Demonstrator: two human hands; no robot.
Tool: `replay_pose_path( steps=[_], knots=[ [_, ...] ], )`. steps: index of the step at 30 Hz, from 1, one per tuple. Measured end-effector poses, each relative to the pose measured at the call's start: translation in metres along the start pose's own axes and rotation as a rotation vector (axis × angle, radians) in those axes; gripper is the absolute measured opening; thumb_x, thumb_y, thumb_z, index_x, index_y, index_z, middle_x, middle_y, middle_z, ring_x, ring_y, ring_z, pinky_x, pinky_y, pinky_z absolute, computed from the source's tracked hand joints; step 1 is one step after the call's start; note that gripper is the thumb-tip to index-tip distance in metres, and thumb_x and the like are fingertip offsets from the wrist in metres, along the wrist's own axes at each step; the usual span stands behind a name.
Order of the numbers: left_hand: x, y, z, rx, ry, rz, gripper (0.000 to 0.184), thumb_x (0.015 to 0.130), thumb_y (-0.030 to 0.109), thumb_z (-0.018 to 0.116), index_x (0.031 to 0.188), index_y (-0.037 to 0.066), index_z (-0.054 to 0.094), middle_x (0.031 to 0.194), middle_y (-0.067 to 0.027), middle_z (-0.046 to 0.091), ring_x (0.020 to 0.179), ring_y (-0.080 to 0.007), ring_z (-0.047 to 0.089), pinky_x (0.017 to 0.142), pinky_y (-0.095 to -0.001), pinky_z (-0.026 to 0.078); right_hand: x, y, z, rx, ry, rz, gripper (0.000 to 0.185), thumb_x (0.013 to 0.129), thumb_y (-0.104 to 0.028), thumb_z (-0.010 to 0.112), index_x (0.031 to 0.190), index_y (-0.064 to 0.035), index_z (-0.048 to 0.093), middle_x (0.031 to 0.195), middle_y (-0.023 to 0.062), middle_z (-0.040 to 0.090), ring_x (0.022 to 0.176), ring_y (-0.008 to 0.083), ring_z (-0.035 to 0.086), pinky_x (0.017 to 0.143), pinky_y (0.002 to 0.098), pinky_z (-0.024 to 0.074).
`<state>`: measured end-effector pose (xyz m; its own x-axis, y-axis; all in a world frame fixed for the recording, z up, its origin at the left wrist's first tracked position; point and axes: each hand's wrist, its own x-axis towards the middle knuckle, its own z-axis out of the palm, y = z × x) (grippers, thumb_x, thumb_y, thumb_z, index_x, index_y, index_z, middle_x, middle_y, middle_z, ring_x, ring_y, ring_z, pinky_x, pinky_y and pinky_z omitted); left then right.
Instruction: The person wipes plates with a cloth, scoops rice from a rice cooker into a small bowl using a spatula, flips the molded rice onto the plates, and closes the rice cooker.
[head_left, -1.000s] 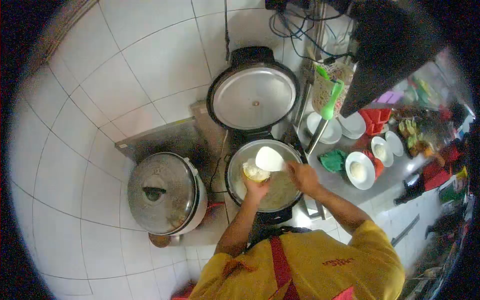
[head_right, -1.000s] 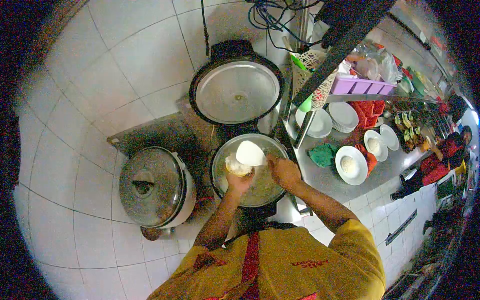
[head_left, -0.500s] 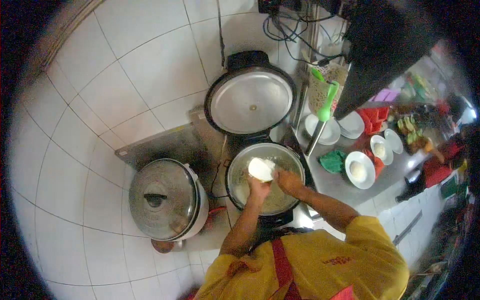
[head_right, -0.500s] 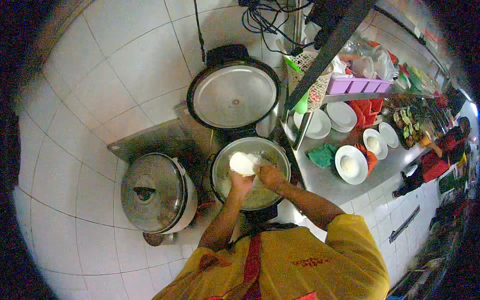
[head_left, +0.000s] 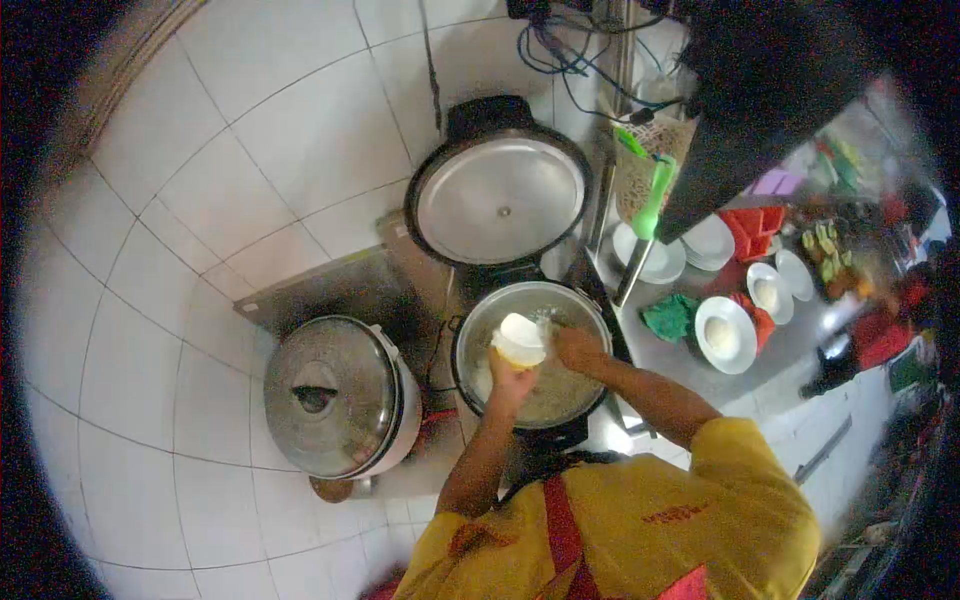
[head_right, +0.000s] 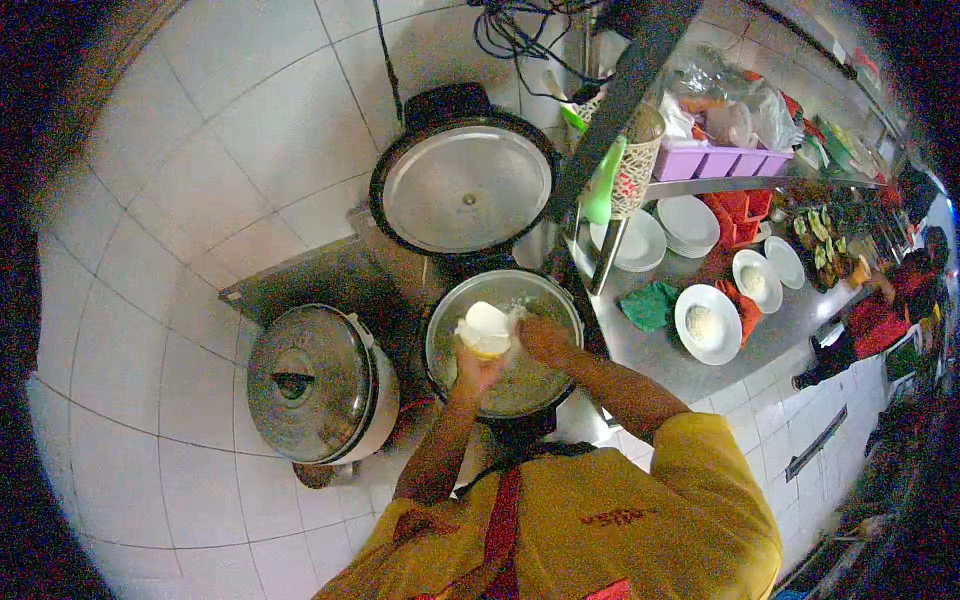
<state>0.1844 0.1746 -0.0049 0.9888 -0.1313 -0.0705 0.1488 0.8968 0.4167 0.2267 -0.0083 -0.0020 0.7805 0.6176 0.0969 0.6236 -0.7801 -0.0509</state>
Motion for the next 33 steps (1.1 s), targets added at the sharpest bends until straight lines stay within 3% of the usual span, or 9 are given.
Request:
replay_pose_path(
  steps=[6,11,12,17,20,23,30,31,33],
  knots=[
    [-0.001,0.01,0.001,-0.172,0.168,0.006,0.057,0.09,0.056,0.035,0.123,0.014,0.053,0.121,-0.0057,0.059,0.108,-0.0267,0.057,0.088,-0.0438,0.049,0.014,-0.007,-0.071,0.4,-0.159,0.338,0.032,0.093,-0.023,0.038,0.098,-0.0019,0.062,0.101,0.0229,0.062,0.095,0.0381,0.06,0.082,0.0511,0.0471],
    [-0.014,0.014,0.025,-0.147,0.066,-0.046,0.055,0.091,0.054,0.035,0.123,0.013,0.052,0.121,-0.0074,0.058,0.108,-0.0271,0.058,0.09,-0.0457,0.049,0.008,-0.031,-0.055,-0.058,0.154,-0.049,0.027,0.087,-0.018,0.045,0.1,-0.0017,0.061,0.08,0.0194,0.065,0.07,0.035,0.065,0.065,0.0497,0.0526],
    [-0.015,0.007,0.013,-0.235,-0.031,-0.066,0.053,0.092,0.052,0.036,0.123,0.012,0.052,0.12,-0.0074,0.059,0.105,-0.0275,0.058,0.089,-0.0447,0.049,0.038,0.004,-0.003,0.161,-0.1,0.16,0.034,0.093,-0.022,0.037,0.099,0.0005,0.061,0.093,0.0236,0.064,0.088,0.0355,0.064,0.081,0.0529,0.0475],
    [-0.007,-0.003,0.01,-0.283,0.039,-0.081,0.048,0.09,0.052,0.042,0.122,0.017,0.053,0.121,-0.005,0.059,0.108,-0.0276,0.058,0.087,-0.0465,0.05,0.029,-0.003,-0.087,0.147,-0.03,0.129,0.022,0.084,-0.016,0.051,0.093,-0.002,0.065,0.094,0.0177,0.066,0.082,0.035,0.065,0.071,0.0524,0.0516],
    [0.0,-0.006,-0.015,-0.116,0.035,-0.064,0.048,0.09,0.05,0.041,0.122,0.017,0.053,0.123,-0.0057,0.058,0.111,-0.0273,0.056,0.085,-0.0474,0.051,0.005,-0.027,-0.1,-0.223,0.151,-0.221,0.025,0.086,-0.017,0.049,0.098,-0.0008,0.065,0.086,0.018,0.067,0.079,0.0352,0.066,0.076,0.0547,0.0512],
    [-0.014,-0.011,0.006,-0.019,0.158,-0.044,0.045,0.092,0.043,0.044,0.123,0.012,0.052,0.12,-0.0073,0.059,0.11,-0.0268,0.056,0.089,-0.0427,0.05,0.032,-0.004,-0.132,0.024,-0.328,0.329,0.029,0.085,-0.014,0.049,0.106,-0.0005,0.063,0.096,0.0191,0.066,0.09,0.0341,0.065,0.083,0.0513,0.0511],
    [-0.017,0.027,-0.014,-0.164,0.033,0.024,0.046,0.09,0.041,0.051,0.124,0.01,0.053,0.127,-0.0088,0.055,0.118,-0.028,0.051,0.099,-0.0473,0.042,-0.059,0.015,-0.076,0.241,-0.042,0.237,0.025,0.087,-0.025,0.052,0.08,-0.0028,0.061,0.071,0.0176,0.061,0.064,0.0346,0.058,0.061,0.0473,0.046],
    [-0.008,0.037,-0.026,-0.149,-0.022,0.016,0.048,0.089,0.04,0.052,0.125,0.008,0.051,0.128,-0.0098,0.054,0.118,-0.0284,0.051,0.1,-0.0464,0.042,-0.083,0.0,-0.043,0.486,0.352,0.148,0.028,0.087,-0.028,0.048,0.087,-0.0035,0.062,0.071,0.0178,0.062,0.064,0.0347,0.059,0.063,0.0477,0.0469],
    [0.007,0.056,-0.04,-0.067,0.0,0.038,0.053,0.088,0.039,0.053,0.129,0.006,0.048,0.13,-0.0118,0.052,0.12,-0.0292,0.05,0.102,-0.0446,0.04,-0.15,-0.028,-0.157,0.532,0.133,0.471,0.064,0.096,-0.048,0.035,0.067,0.001,0.063,0.063,0.022,0.058,0.061,0.0361,0.058,0.063,0.047,0.0445]
  ],
)
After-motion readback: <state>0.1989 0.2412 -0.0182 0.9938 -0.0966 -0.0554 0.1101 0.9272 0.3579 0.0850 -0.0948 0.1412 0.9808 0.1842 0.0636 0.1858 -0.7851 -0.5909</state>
